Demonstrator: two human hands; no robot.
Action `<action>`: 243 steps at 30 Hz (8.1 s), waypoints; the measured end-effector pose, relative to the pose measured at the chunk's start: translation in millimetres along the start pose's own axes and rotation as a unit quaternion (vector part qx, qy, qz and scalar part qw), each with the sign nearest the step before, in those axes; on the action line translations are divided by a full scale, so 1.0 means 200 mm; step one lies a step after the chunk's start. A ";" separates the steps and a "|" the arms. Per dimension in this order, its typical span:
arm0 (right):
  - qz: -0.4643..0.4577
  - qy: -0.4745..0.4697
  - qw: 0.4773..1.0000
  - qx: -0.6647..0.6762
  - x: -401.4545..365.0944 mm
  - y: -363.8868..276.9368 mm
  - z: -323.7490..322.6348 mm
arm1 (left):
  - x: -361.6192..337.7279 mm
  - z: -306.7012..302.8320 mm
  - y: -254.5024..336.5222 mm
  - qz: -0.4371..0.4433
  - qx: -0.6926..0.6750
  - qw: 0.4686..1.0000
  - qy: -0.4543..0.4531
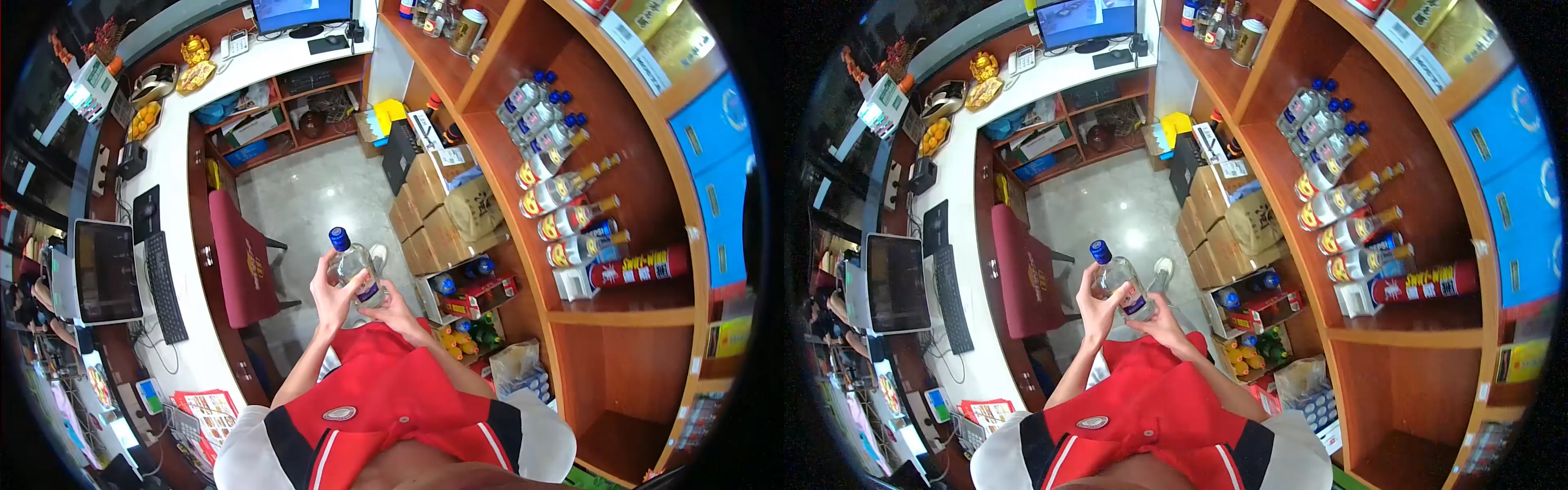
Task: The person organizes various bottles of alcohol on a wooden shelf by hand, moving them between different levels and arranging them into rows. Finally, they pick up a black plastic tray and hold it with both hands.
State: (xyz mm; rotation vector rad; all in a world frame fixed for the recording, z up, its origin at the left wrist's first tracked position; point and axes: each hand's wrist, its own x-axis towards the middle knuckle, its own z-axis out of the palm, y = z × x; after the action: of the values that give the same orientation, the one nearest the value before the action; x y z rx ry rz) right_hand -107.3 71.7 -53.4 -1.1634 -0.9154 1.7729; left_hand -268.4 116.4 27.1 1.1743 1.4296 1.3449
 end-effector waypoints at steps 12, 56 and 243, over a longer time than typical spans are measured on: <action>-0.180 0.129 0.950 -0.220 1.30 -0.77 -0.30 | 1.41 0.52 0.18 0.052 -0.036 0.996 -0.055; -0.157 0.793 0.523 -0.270 2.98 -1.82 -1.31 | 3.45 2.55 0.26 0.243 -0.065 0.772 -0.584; 0.065 0.964 0.221 -0.134 -3.22 0.25 -2.50 | -3.50 3.55 0.71 0.452 -0.139 0.618 -0.628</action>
State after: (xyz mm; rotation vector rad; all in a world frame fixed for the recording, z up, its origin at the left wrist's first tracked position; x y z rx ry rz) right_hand 511.8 -460.2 -26.7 -2.2375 0.6415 -0.8126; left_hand 587.6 -411.1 89.7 2.0517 -0.4829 0.7567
